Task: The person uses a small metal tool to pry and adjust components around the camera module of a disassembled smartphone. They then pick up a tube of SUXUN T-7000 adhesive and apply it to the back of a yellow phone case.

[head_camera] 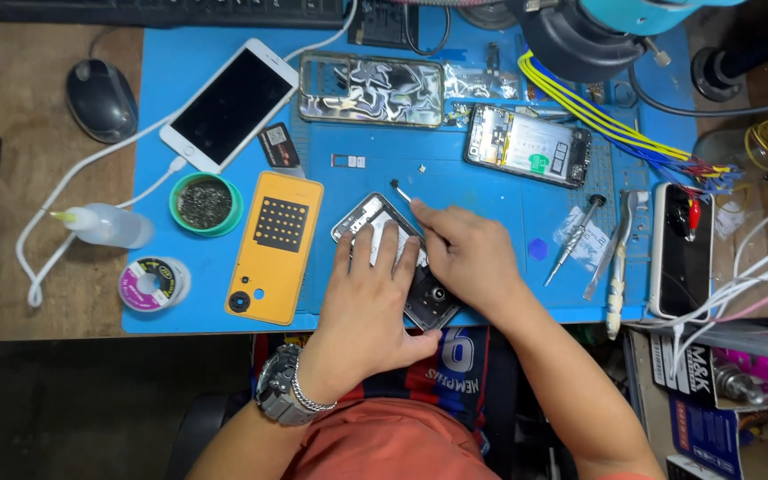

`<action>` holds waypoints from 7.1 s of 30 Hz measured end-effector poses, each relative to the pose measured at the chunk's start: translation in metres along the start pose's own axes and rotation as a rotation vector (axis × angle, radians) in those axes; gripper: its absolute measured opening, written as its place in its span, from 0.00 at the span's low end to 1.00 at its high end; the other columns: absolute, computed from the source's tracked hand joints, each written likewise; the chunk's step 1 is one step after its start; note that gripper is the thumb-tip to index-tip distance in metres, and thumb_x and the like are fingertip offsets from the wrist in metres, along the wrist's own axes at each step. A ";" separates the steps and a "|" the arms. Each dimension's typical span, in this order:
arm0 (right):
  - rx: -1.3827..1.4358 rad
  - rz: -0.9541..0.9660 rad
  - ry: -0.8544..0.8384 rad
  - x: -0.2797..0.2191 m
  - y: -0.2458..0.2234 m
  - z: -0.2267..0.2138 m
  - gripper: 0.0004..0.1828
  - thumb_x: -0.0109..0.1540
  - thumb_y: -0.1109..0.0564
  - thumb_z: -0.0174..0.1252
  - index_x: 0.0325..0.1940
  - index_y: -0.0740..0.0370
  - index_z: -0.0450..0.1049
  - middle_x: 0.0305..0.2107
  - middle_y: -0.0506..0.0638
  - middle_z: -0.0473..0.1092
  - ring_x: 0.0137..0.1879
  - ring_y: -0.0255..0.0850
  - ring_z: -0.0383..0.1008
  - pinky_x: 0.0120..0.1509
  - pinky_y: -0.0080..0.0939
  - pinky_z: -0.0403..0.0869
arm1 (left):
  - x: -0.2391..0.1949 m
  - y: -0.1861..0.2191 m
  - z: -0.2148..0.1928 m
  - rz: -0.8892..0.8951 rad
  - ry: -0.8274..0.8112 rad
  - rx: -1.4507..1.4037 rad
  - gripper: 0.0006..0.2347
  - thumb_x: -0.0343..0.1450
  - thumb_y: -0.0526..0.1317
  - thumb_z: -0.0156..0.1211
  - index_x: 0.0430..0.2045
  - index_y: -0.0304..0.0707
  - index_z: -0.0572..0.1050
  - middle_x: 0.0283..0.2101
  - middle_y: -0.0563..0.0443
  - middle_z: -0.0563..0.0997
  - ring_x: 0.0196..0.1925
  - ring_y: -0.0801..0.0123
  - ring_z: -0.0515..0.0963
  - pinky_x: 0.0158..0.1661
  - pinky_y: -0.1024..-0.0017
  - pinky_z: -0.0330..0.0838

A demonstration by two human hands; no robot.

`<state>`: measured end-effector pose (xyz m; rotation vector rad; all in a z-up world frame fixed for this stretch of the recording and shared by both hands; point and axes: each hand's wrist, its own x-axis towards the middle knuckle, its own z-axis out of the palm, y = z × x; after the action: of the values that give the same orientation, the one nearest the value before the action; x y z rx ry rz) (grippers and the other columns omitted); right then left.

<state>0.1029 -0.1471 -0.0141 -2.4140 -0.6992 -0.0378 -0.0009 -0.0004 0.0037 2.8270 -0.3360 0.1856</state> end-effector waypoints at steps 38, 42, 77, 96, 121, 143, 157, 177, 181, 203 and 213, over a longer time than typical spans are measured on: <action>-0.264 -0.024 -0.308 0.010 -0.026 -0.036 0.13 0.63 0.59 0.56 0.47 0.48 0.83 0.33 0.43 0.80 0.36 0.47 0.79 0.33 0.47 0.72 | 0.001 -0.011 0.002 -0.032 0.001 0.044 0.47 0.56 0.72 0.54 0.63 0.33 0.69 0.67 0.29 0.67 0.71 0.33 0.61 0.69 0.40 0.52; -0.161 -0.091 -0.208 0.003 -0.022 -0.025 0.11 0.64 0.61 0.56 0.45 0.55 0.83 0.33 0.48 0.81 0.37 0.46 0.80 0.34 0.44 0.74 | 0.002 -0.009 0.004 -0.024 0.017 0.039 0.48 0.55 0.72 0.55 0.63 0.30 0.67 0.68 0.29 0.66 0.71 0.33 0.61 0.68 0.40 0.53; -0.134 0.141 -0.285 0.012 -0.027 -0.026 0.12 0.63 0.56 0.57 0.44 0.44 0.84 0.38 0.47 0.82 0.50 0.56 0.80 0.51 0.60 0.78 | -0.002 -0.006 0.002 -0.017 -0.036 -0.091 0.46 0.54 0.64 0.57 0.63 0.26 0.66 0.66 0.20 0.62 0.72 0.25 0.55 0.66 0.36 0.45; -0.201 0.231 -0.362 0.014 -0.051 -0.041 0.13 0.64 0.58 0.54 0.44 0.51 0.85 0.37 0.51 0.82 0.48 0.60 0.80 0.51 0.60 0.78 | 0.000 -0.010 0.003 0.013 -0.067 -0.083 0.47 0.55 0.65 0.55 0.64 0.23 0.64 0.67 0.18 0.60 0.72 0.22 0.53 0.66 0.33 0.43; -0.177 0.156 -0.344 0.025 -0.039 -0.030 0.14 0.63 0.58 0.53 0.44 0.50 0.85 0.39 0.49 0.82 0.50 0.57 0.80 0.52 0.60 0.78 | -0.002 -0.006 0.007 0.002 -0.005 -0.070 0.47 0.53 0.64 0.56 0.63 0.25 0.65 0.66 0.19 0.62 0.71 0.24 0.55 0.66 0.35 0.45; 0.025 0.218 -0.260 0.009 -0.023 -0.019 0.13 0.62 0.59 0.57 0.45 0.48 0.85 0.41 0.47 0.82 0.51 0.56 0.80 0.53 0.56 0.78 | -0.003 -0.007 0.006 0.003 0.020 -0.067 0.47 0.53 0.64 0.56 0.63 0.25 0.66 0.66 0.20 0.63 0.71 0.24 0.56 0.66 0.35 0.46; -0.170 0.145 -0.333 0.022 -0.038 -0.030 0.15 0.63 0.58 0.54 0.46 0.49 0.85 0.39 0.49 0.82 0.49 0.57 0.80 0.51 0.58 0.79 | -0.005 -0.005 0.007 0.000 0.024 -0.072 0.48 0.53 0.66 0.57 0.64 0.26 0.65 0.67 0.20 0.62 0.72 0.26 0.56 0.68 0.35 0.44; 0.498 0.110 0.162 -0.046 -0.012 -0.046 0.11 0.63 0.67 0.63 0.49 0.62 0.84 0.31 0.59 0.81 0.42 0.41 0.82 0.40 0.43 0.79 | 0.083 -0.076 -0.007 -0.237 -0.164 -0.288 0.15 0.61 0.46 0.74 0.41 0.50 0.86 0.38 0.48 0.77 0.48 0.48 0.78 0.46 0.58 0.77; 0.535 0.114 0.229 -0.065 0.002 -0.053 0.10 0.63 0.66 0.64 0.48 0.62 0.84 0.25 0.58 0.80 0.38 0.30 0.74 0.32 0.35 0.75 | 0.096 -0.086 -0.006 -0.271 -0.195 -0.357 0.03 0.64 0.41 0.71 0.28 0.50 0.87 0.32 0.51 0.80 0.42 0.54 0.81 0.43 0.61 0.77; 0.684 0.212 0.268 -0.101 0.020 -0.056 0.11 0.61 0.68 0.64 0.47 0.64 0.84 0.14 0.54 0.74 0.21 0.28 0.57 0.22 0.32 0.61 | 0.090 -0.088 -0.008 0.248 -0.156 0.003 0.08 0.77 0.39 0.53 0.30 0.37 0.77 0.30 0.51 0.76 0.39 0.63 0.78 0.41 0.69 0.76; 0.706 0.209 0.233 -0.116 0.013 -0.055 0.12 0.61 0.68 0.63 0.49 0.64 0.84 0.21 0.57 0.80 0.29 0.28 0.64 0.28 0.33 0.69 | 0.085 -0.102 -0.017 0.047 -0.043 -0.334 0.13 0.80 0.44 0.38 0.30 0.41 0.70 0.27 0.50 0.70 0.36 0.55 0.78 0.37 0.61 0.74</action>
<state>0.0170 -0.2420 0.0010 -1.7506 -0.2783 0.0127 0.1047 0.0814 0.0058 2.4977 -0.4029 0.0701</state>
